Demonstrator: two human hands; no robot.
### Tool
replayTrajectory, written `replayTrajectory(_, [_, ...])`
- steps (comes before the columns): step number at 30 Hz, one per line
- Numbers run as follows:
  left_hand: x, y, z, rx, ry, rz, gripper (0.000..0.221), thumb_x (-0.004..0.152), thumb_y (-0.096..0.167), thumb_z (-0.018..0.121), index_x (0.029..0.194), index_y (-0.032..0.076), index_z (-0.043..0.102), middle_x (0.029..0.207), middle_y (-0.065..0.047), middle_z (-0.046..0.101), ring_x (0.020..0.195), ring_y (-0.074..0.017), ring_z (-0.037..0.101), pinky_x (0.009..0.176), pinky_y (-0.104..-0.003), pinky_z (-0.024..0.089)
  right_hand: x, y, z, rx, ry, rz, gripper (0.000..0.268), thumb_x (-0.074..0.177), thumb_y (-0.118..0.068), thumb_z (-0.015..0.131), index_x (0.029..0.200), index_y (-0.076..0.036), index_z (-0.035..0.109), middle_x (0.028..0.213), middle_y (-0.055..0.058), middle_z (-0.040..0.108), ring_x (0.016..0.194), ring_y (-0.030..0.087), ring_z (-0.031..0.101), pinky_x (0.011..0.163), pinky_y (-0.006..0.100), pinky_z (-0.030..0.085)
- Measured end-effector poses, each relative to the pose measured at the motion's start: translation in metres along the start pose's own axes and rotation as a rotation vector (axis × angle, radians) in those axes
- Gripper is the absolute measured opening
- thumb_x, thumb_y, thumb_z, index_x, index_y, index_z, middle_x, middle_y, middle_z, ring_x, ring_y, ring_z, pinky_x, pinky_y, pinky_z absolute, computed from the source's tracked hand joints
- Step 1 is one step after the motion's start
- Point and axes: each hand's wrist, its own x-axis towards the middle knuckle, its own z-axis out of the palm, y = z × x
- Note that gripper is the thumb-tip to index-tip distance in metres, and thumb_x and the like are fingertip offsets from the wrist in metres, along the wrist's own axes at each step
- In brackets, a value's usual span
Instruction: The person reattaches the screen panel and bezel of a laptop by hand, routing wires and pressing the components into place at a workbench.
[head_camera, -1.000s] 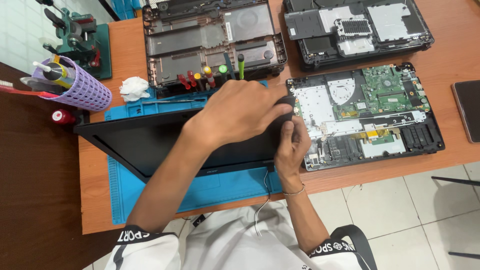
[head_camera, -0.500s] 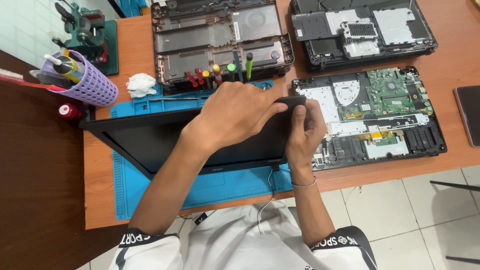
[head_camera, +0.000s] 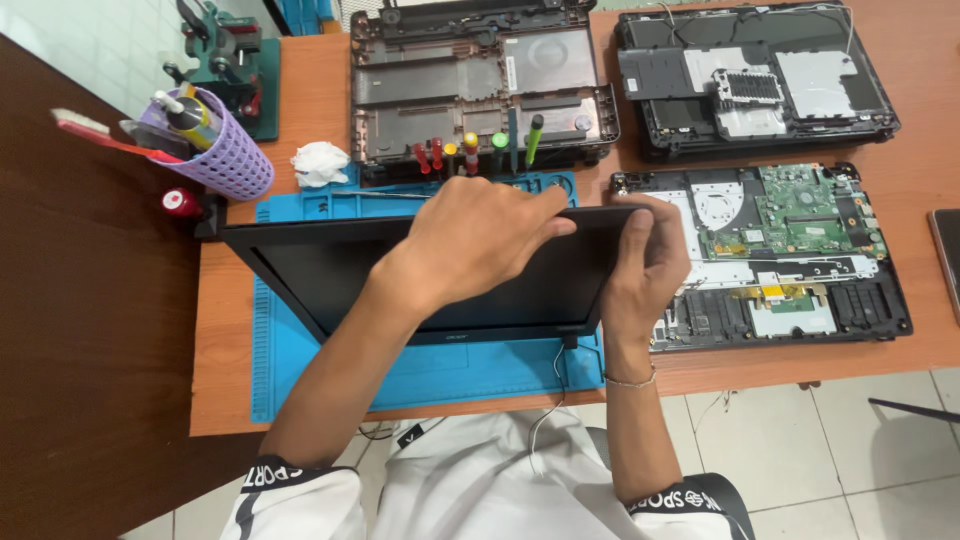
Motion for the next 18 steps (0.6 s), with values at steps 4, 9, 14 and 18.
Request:
replayTrajectory(4, [-0.010,0.002,-0.003,0.009,0.088,0.017,0.030,0.103,0.035,0.056,0.093,0.006,0.059,0.065,-0.009,0.067,0.056,-0.0355,0.067,0.046,-0.047,0.049,0.000,-0.001,0.007,-0.068,0.092,-0.050,0.034,0.115,-0.032,0.053,0.108,0.001,0.061,0.097,0.002,0.062,0.089,0.008,0.056,0.082,0.022,0.046])
replayTrajectory(9, [-0.029,-0.011,-0.017,0.028,0.020,-0.048,0.033,0.103,0.038,0.058,0.088,0.009,0.060,0.060,-0.011,0.064,0.058,-0.0362,0.065,0.048,-0.049,0.049,-0.004,0.004,0.011,-0.080,0.138,-0.052,0.032,0.115,-0.029,0.054,0.107,0.001,0.061,0.097,0.002,0.061,0.087,0.009,0.054,0.080,0.023,0.045])
replayTrajectory(14, [-0.031,-0.010,-0.011,-0.015,0.116,-0.007,0.030,0.102,0.035,0.059,0.089,0.008,0.059,0.067,-0.007,0.067,0.059,-0.0343,0.067,0.047,-0.047,0.049,0.005,-0.017,0.008,-0.102,-0.034,-0.164,0.015,0.110,-0.012,0.065,0.113,0.003,0.063,0.104,0.004,0.066,0.096,0.011,0.061,0.090,0.025,0.048])
replayTrajectory(18, [-0.041,-0.004,-0.007,0.023,0.207,0.000,0.028,0.102,0.033,0.060,0.089,0.008,0.058,0.074,-0.006,0.069,0.061,-0.0311,0.068,0.048,-0.043,0.051,0.009,-0.029,0.003,-0.172,-0.134,-0.140,0.009,0.103,-0.004,0.073,0.103,0.002,0.066,0.094,0.003,0.063,0.088,0.011,0.059,0.081,0.024,0.045])
